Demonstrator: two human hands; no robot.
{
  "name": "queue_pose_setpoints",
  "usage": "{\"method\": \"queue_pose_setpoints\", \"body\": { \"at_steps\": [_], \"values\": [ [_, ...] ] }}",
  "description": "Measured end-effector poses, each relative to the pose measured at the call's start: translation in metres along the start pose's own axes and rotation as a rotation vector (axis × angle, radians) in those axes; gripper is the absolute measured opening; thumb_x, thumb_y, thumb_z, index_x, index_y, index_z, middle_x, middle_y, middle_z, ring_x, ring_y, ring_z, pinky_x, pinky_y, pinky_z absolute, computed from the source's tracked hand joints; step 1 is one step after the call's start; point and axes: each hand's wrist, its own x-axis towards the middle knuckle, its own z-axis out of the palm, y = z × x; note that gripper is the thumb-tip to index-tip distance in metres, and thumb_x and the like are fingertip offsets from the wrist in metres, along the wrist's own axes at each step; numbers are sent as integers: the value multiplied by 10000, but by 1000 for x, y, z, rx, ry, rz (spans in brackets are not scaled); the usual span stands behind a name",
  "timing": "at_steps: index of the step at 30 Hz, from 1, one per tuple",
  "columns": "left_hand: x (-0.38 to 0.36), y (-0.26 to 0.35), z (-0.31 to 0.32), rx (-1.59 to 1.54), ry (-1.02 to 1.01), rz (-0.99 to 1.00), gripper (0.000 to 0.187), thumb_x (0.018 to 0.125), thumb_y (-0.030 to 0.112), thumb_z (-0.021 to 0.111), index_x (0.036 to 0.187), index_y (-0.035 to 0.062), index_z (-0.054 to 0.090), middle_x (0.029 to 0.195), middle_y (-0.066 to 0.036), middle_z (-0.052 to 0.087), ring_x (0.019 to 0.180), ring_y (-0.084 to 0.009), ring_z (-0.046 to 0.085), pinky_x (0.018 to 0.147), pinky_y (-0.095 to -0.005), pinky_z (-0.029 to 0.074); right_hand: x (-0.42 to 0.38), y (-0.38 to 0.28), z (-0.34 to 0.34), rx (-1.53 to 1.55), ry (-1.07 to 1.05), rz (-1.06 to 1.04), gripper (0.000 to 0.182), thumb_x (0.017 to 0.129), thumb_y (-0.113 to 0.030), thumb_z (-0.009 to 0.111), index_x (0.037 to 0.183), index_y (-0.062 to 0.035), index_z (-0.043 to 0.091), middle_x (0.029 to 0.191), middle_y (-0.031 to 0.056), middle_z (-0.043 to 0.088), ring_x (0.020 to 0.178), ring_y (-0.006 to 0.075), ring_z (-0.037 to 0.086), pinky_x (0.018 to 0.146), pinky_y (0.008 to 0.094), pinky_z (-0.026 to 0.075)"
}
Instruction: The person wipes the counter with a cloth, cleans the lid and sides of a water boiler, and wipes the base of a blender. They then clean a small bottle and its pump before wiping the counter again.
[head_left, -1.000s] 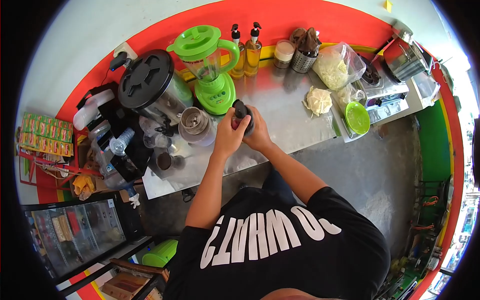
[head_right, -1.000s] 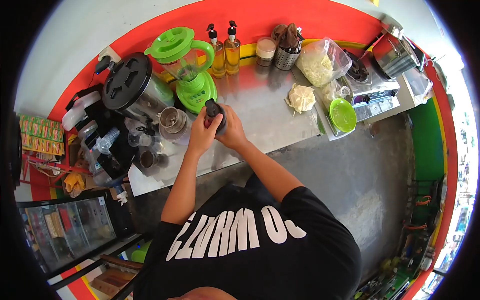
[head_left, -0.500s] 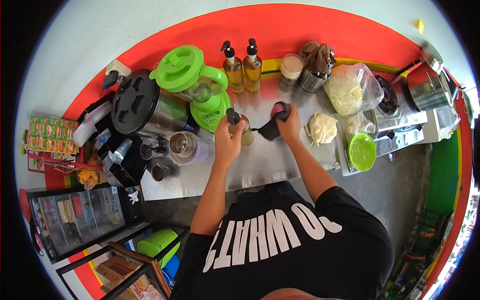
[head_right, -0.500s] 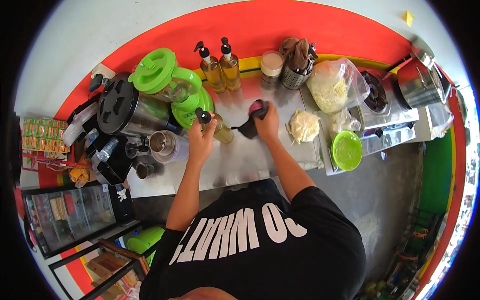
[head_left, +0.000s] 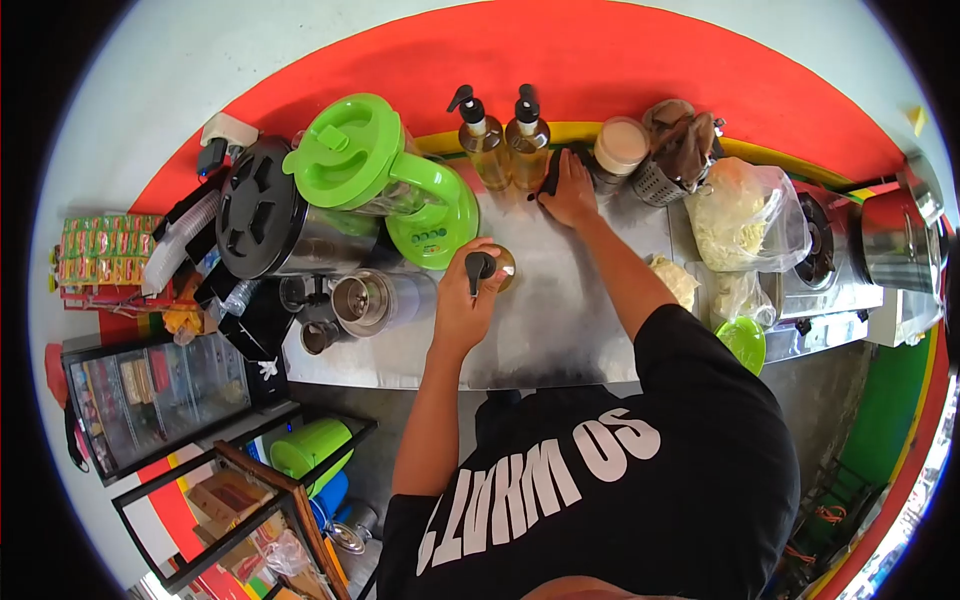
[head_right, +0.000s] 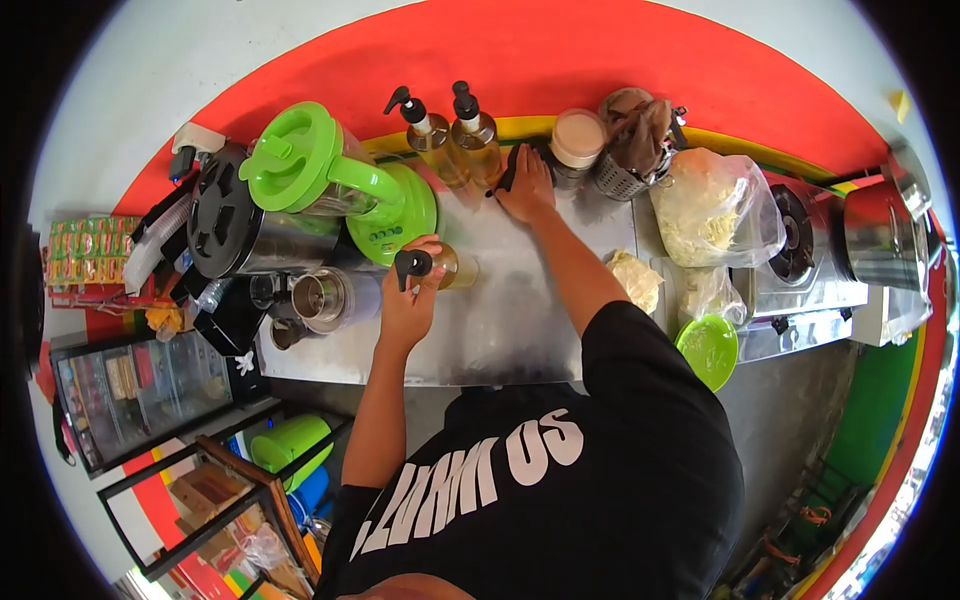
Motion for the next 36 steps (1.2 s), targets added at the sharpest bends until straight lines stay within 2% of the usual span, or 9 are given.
{"method": "queue_pose_setpoints", "body": {
  "at_steps": [6,14,18,22,26,29,33,35,36],
  "values": [
    [-2,-3,3,13,19,89,301,1003,249,705,1188,23,634,1287,-195,660,1157,-398,652,1015,-435,500,6,1,0,-16,-54,-50,1057,844,-368,744,1651,16,180,1693,223,291,1588,345,259,1306,453,220],
    [-6,2,9,119,53,119,316,1032,244,668,1233,14,589,1310,-202,631,1159,-416,643,1024,-434,502,-67,25,-7,-5,-125,-254,1119,804,-384,772,1665,-10,163,1695,229,278,1588,349,252,1308,473,201],
    [-9,2,6,120,27,85,347,1039,245,659,1282,21,552,1317,-193,610,1184,-404,627,1015,-428,505,-17,16,2,47,-64,-64,1216,741,-425,826,1682,-62,148,1721,165,258,1611,316,200,1318,463,159],
    [-9,2,10,116,17,89,346,1045,196,642,1330,37,527,1288,-164,591,1172,-328,602,1030,-404,476,-3,-1,11,-43,-29,32,1159,779,-461,778,1678,-56,169,1737,132,238,1624,289,159,1324,458,119],
    [-13,22,11,-14,-32,-150,372,1036,214,664,1359,83,534,1239,-116,589,1093,-238,584,932,-358,496,-39,8,22,-43,5,-174,1037,828,-429,722,1663,-59,232,1736,131,240,1624,292,162,1322,467,124],
    [-8,11,14,90,-7,-13,401,1017,239,693,1367,116,541,1214,-90,602,1058,-195,574,851,-337,506,-88,18,5,-43,-101,-300,980,837,-391,711,1651,-65,272,1732,131,251,1621,300,171,1319,474,139],
    [-3,3,26,68,-7,-74,391,1019,237,692,1354,92,554,1218,-93,620,1107,-208,584,932,-347,489,-126,37,-30,-41,-255,-332,941,838,-344,716,1642,-79,305,1732,122,259,1616,309,193,1311,486,177],
    [7,2,37,29,15,56,418,1017,256,694,1335,14,569,1273,-173,614,1189,-338,600,1059,-421,448,-133,54,-39,-69,-281,-276,945,845,-337,737,1637,-57,305,1736,140,242,1614,330,194,1305,493,198],
    [15,3,43,32,5,61,418,1017,256,694,1335,14,569,1273,-173,614,1189,-338,600,1059,-421,448,-132,61,-44,-64,-273,-269,945,845,-337,737,1637,-57,305,1736,140,242,1614,330,194,1305,493,198]
  ]
}}
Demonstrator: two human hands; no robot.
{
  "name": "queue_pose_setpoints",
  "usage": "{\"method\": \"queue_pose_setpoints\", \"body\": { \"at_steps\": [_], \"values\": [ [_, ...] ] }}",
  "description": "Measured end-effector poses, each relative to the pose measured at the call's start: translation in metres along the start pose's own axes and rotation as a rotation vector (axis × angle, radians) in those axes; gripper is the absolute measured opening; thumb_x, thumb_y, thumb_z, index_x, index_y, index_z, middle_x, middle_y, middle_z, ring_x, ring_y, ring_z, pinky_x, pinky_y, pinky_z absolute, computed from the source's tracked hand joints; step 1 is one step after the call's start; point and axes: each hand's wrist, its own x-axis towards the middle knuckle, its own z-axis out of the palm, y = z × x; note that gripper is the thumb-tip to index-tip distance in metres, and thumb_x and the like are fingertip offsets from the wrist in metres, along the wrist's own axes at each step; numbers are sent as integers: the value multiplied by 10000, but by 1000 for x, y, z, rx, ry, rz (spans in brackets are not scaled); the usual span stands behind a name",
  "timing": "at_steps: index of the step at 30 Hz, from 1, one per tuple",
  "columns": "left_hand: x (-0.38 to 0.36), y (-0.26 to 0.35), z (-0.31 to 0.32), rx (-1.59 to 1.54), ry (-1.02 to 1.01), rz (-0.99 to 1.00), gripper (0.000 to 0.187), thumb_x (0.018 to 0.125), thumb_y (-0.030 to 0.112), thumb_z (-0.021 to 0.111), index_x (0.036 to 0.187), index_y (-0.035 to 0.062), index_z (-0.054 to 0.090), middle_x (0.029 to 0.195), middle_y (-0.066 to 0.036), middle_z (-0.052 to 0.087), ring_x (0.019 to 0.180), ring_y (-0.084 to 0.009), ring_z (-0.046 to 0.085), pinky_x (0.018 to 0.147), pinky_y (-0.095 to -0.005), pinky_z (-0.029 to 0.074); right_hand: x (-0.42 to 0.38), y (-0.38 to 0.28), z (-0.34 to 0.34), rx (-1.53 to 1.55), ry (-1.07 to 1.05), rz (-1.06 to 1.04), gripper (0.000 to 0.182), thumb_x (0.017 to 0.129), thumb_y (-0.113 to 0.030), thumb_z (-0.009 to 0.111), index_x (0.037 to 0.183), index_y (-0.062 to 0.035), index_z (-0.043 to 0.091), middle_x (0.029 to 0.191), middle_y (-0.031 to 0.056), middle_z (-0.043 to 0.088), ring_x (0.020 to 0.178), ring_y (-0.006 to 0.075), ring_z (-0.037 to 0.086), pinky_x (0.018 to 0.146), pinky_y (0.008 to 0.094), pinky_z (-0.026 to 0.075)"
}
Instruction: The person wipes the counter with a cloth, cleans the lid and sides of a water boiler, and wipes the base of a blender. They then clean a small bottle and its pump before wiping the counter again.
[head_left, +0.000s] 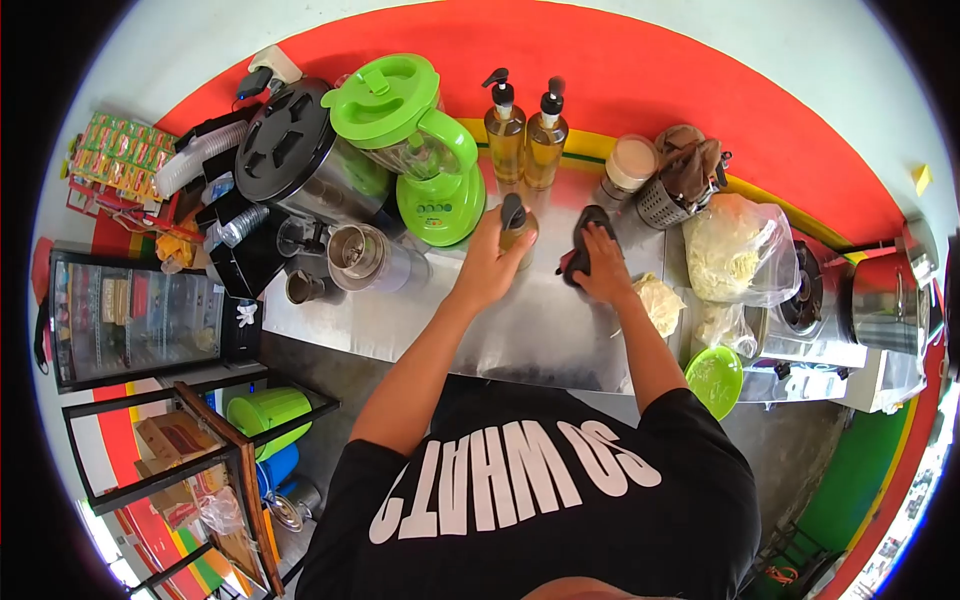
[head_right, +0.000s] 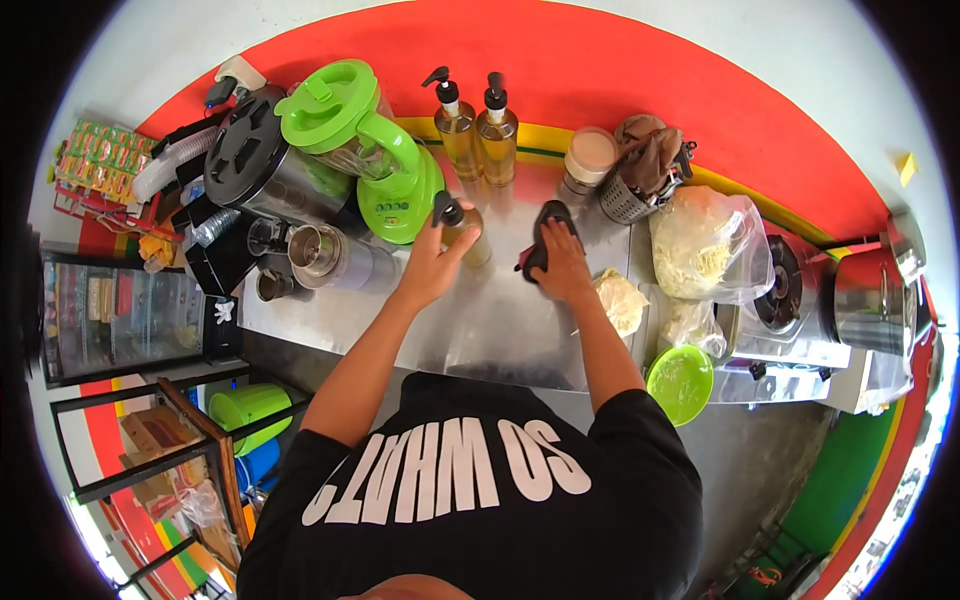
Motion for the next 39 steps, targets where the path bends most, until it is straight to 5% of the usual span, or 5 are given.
{"method": "queue_pose_setpoints", "body": {
  "at_steps": [6,12,19,22,39],
  "values": [
    [42,-3,42,-87,-116,45,446,1021,303,685,1357,30,577,1285,-194,619,1241,-367,573,1082,-444,424,5,21,-12,37,22,322,1041,810,-271,839,1631,14,266,1721,246,212,1594,430,206,1290,512,246],
    [101,-17,90,1,-93,190,506,1017,329,671,1403,26,545,1331,-232,603,1280,-414,542,1112,-476,401,23,29,-8,12,15,407,1086,771,-281,899,1616,9,281,1719,253,209,1588,437,221,1264,550,303],
    [155,-19,117,-47,-4,186,475,989,251,701,1379,27,548,1330,-227,605,1290,-421,547,1100,-476,421,16,26,-18,85,23,371,1103,753,-253,918,1611,25,282,1713,252,223,1585,433,223,1293,468,270],
    [170,-20,124,-42,25,158,463,991,250,699,1380,45,556,1312,-228,608,1280,-413,554,1091,-475,426,16,25,-12,112,109,353,1071,732,-219,937,1582,5,324,1699,261,258,1571,440,261,1256,561,307],
    [191,-20,131,69,104,61,525,974,272,718,1412,52,530,1266,-251,602,1218,-444,575,1045,-479,465,21,29,-10,118,56,397,1102,755,-251,925,1618,-12,283,1735,211,191,1609,391,179,1296,488,254]
  ]
}}
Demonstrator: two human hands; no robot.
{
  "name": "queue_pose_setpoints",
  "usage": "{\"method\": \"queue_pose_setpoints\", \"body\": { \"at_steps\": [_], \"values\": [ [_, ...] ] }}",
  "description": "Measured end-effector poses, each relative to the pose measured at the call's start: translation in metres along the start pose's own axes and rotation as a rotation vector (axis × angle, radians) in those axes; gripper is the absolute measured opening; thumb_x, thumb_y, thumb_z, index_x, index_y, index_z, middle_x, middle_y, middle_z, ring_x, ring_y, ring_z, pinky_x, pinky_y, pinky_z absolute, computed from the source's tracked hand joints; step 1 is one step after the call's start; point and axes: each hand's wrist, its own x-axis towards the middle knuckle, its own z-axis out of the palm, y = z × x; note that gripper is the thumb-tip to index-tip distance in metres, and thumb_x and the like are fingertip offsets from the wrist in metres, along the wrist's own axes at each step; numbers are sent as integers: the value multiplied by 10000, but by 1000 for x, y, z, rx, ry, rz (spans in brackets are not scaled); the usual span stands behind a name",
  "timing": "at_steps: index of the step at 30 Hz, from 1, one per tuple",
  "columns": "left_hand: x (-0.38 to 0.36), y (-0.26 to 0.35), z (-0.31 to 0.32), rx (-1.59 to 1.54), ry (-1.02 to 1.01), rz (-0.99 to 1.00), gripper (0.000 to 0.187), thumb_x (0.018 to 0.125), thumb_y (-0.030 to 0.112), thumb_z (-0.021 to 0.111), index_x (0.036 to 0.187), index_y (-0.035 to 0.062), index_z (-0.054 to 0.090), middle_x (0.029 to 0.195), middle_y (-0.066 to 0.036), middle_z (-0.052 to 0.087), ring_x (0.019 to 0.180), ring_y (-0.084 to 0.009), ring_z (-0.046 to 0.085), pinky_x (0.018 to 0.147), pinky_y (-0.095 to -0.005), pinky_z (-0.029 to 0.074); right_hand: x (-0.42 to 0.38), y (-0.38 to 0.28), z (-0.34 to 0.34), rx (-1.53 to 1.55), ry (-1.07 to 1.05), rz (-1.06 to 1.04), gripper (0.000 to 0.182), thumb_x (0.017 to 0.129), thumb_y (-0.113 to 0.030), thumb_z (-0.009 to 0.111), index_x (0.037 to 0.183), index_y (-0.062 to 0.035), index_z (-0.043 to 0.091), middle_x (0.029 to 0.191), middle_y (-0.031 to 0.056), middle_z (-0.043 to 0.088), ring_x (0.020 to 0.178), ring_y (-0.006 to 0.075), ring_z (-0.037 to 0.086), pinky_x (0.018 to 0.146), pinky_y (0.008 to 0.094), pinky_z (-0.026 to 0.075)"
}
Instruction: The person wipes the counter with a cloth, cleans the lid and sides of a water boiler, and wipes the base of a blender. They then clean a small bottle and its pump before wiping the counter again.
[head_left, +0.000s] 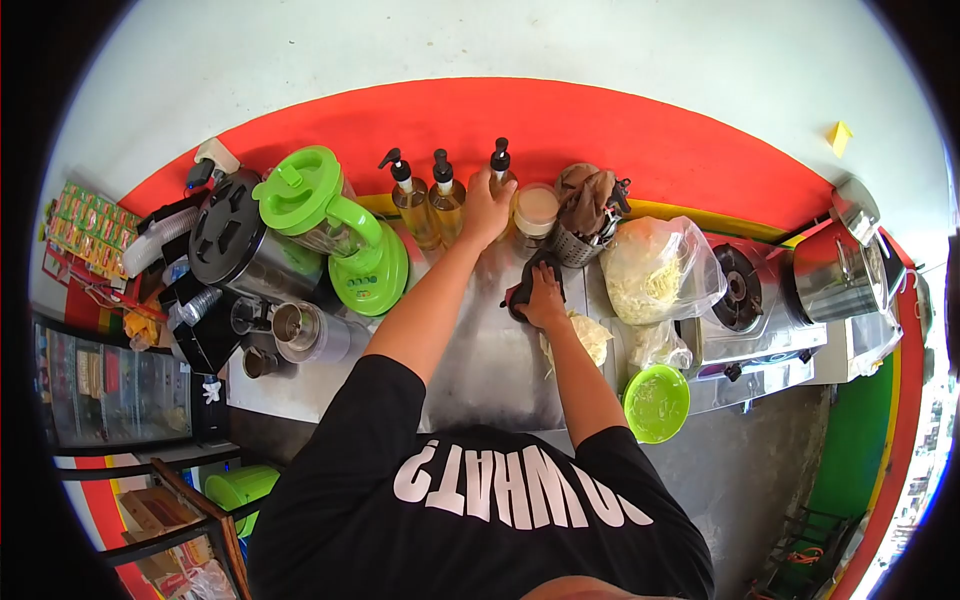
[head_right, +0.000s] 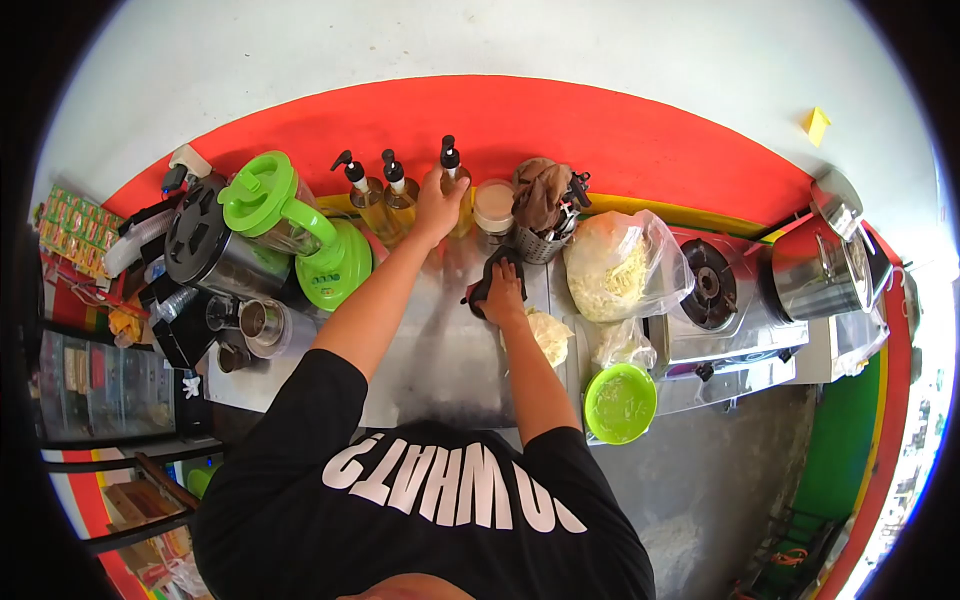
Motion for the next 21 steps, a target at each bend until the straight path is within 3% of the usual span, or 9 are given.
{"method": "queue_pose_setpoints", "body": {
  "at_steps": [4,7,10,11,13,14,15,17,21],
  "values": [
    [-5,7,-4,36,42,16,556,966,291,730,1427,67,512,1232,-238,620,1191,-454,586,1019,-494,475,1,5,8,23,87,-47,1077,726,-258,939,1587,-19,339,1710,219,263,1587,415,236,1268,538,283],
    [-12,12,-9,-27,-52,-27,662,967,313,733,1509,64,447,1380,-255,583,1320,-453,539,1104,-492,439,2,3,6,25,78,-42,1072,724,-268,940,1582,-24,345,1711,220,261,1586,412,239,1268,538,281],
    [-31,20,-12,-65,-37,14,841,976,316,733,1626,15,292,1653,-254,368,1547,-426,330,1275,-497,253,2,-1,9,5,96,-9,1047,724,-284,937,1565,-33,368,1715,219,254,1585,404,247,1265,548,277],
    [-38,24,-18,-55,-40,16,841,976,316,733,1626,15,292,1653,-254,368,1547,-426,330,1275,-497,253,2,-1,10,15,96,-12,1047,724,-284,937,1565,-33,368,1715,219,254,1585,404,247,1265,548,277],
    [-53,31,-31,-19,-23,76,795,976,280,728,1606,12,324,1624,-253,406,1494,-431,406,1183,-498,402,1,-3,8,-10,77,13,1090,735,-278,933,1599,-13,325,1721,214,237,1595,403,221,1276,527,279],
    [-62,35,-38,-133,-4,-32,687,960,169,727,1543,10,400,1505,-236,510,1359,-380,530,989,-444,552,0,-4,6,-9,77,14,1073,751,-279,924,1599,-12,324,1721,214,237,1597,399,222,1274,535,277],
    [-71,32,-44,-122,-14,-29,687,960,169,727,1543,10,400,1505,-236,510,1359,-380,530,989,-444,552,0,-3,10,6,78,18,1073,751,-279,924,1599,-12,324,1721,214,237,1597,399,222,1274,535,277],
    [-83,27,-55,-100,375,28,598,921,49,720,1461,16,464,1362,-195,558,1201,-302,587,786,-392,590,2,-1,18,-9,148,8,1021,748,-274,921,1573,-36,369,1715,192,270,1593,382,240,1270,544,268],
    [-61,20,-76,50,463,133,609,888,-2,728,1442,21,476,1370,-179,522,1187,-318,582,926,-409,538,-7,-10,20,-135,132,-2,1018,827,-352,861,1610,-9,309,1720,205,246,1594,389,234,1277,513,269]
  ]
}}
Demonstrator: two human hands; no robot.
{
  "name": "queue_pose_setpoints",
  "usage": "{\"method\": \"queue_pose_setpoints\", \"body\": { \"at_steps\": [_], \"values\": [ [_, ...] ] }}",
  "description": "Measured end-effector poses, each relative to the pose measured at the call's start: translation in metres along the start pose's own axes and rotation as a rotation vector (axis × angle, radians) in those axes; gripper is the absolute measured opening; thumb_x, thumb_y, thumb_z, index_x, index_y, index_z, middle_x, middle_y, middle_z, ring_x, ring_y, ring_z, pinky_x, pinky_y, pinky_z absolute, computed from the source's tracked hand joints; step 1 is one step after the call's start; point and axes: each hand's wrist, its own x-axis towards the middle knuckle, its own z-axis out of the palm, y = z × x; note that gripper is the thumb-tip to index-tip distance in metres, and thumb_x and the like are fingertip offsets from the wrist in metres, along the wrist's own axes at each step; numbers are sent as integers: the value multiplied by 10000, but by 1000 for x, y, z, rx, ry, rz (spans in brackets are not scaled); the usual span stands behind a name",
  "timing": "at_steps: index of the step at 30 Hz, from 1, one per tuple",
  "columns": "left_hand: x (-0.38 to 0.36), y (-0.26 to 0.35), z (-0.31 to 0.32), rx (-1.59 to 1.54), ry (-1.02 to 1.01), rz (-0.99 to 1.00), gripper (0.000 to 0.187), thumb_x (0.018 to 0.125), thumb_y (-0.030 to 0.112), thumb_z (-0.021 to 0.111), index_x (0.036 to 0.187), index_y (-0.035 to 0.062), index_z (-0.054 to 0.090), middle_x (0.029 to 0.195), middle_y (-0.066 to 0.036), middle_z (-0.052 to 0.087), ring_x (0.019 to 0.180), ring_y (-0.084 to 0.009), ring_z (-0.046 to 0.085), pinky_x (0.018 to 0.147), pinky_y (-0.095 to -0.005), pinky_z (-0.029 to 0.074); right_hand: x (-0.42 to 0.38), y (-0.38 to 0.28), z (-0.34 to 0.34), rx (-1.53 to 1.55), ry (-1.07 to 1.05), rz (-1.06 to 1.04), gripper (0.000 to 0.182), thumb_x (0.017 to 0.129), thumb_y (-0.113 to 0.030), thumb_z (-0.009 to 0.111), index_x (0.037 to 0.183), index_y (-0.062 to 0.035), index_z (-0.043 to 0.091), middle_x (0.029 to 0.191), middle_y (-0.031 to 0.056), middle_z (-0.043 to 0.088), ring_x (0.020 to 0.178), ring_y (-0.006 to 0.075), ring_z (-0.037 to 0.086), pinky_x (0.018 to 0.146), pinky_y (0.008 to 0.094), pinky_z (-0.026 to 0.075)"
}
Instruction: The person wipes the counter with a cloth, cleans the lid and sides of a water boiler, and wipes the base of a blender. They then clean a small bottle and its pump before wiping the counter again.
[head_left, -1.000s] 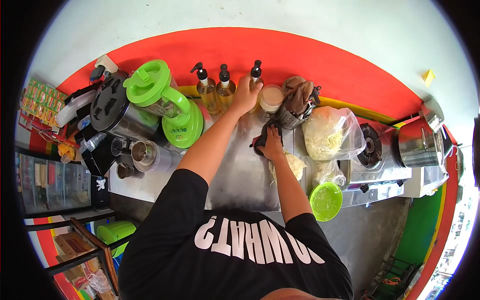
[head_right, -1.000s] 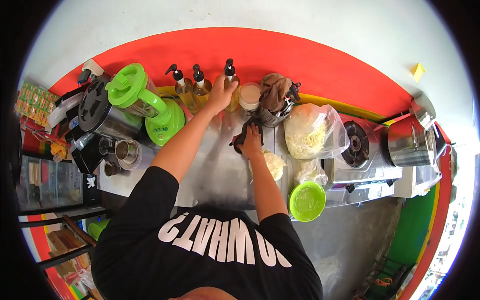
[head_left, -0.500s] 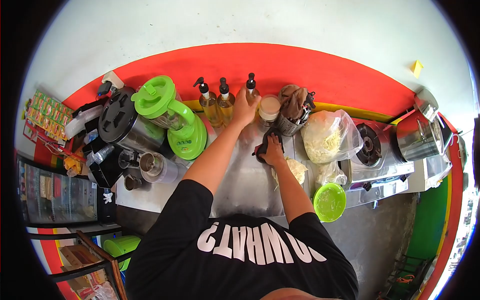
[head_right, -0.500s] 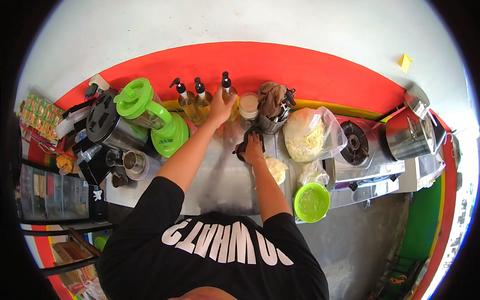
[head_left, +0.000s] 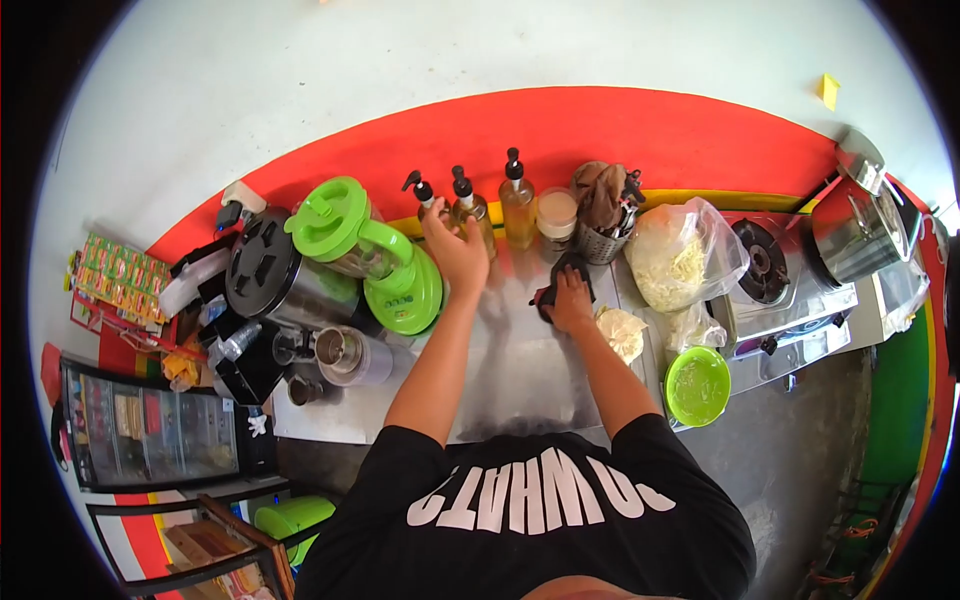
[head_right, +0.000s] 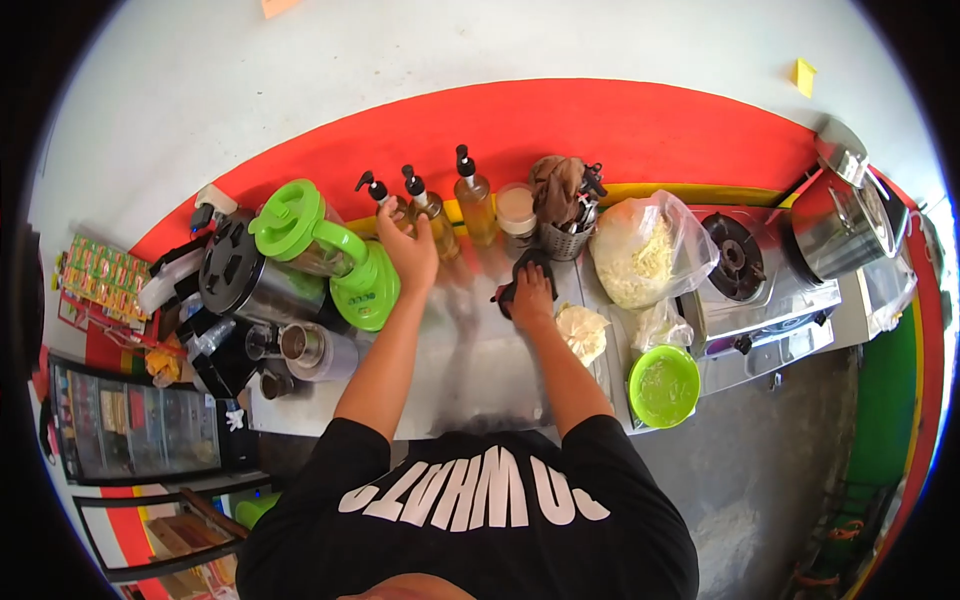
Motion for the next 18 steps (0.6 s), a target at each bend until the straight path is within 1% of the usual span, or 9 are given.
{"method": "queue_pose_setpoints", "body": {
  "at_steps": [1,4,6,8,9,13,16,17,18],
  "values": [
    [8,3,-2,-10,-48,-20,599,894,19,733,1437,12,483,1338,-190,555,1210,-349,573,1004,-449,497,-6,-5,-4,-20,-40,-8,1008,843,-382,838,1613,-9,307,1718,201,250,1596,382,232,1284,498,253],
    [24,-13,8,67,-132,-42,598,903,51,735,1441,6,477,1283,-196,605,1210,-375,578,1021,-490,480,-27,-24,-3,-34,-63,-88,982,837,-352,848,1607,-30,331,1730,176,246,1605,349,222,1291,481,234],
    [30,-15,17,-5,-52,-39,462,908,94,742,1330,5,577,1182,-196,656,1159,-396,591,996,-508,469,-40,-34,2,-44,-105,-129,974,860,-381,823,1618,-35,318,1737,169,230,1612,343,205,1297,475,219],
    [35,-13,15,114,-220,-62,316,900,133,767,1169,5,662,1111,-195,674,1112,-404,598,950,-509,461,-54,-41,19,-25,-136,-284,962,879,-407,799,1624,-42,312,1740,161,226,1614,342,199,1301,476,207],
    [35,-10,15,165,-182,-37,238,900,156,780,1055,0,691,1028,-198,679,1062,-414,600,914,-507,456,-63,-48,17,-84,-154,-314,957,888,-430,783,1629,-50,311,1744,150,217,1616,334,192,1305,473,198],
    [17,-6,11,99,-65,183,228,918,154,774,1055,-9,689,980,-194,688,970,-428,630,896,-490,470,-76,-55,16,-63,-190,-403,975,876,-427,792,1636,-58,304,1745,143,214,1618,322,185,1306,462,202],
    [-8,5,-15,-56,-156,-12,246,926,163,773,1085,-5,691,1051,-206,704,933,-444,649,844,-468,497,-71,-42,11,4,-209,-413,974,870,-402,799,1638,-64,304,1744,142,218,1617,323,185,1306,460,207],
    [-17,1,-27,-89,-198,-1,239,964,125,747,1139,-23,681,1096,-179,725,930,-361,701,845,-420,532,-68,-39,13,46,-172,-385,1059,825,-405,835,1642,-35,273,1739,180,206,1601,351,215,1299,464,221],
    [-27,2,-38,-83,-211,5,239,964,125,747,1139,-23,681,1096,-179,725,930,-361,701,845,-420,532,-65,-38,11,60,-168,-379,1059,825,-405,835,1642,-35,273,1739,180,206,1601,351,215,1299,464,221]
  ]
}}
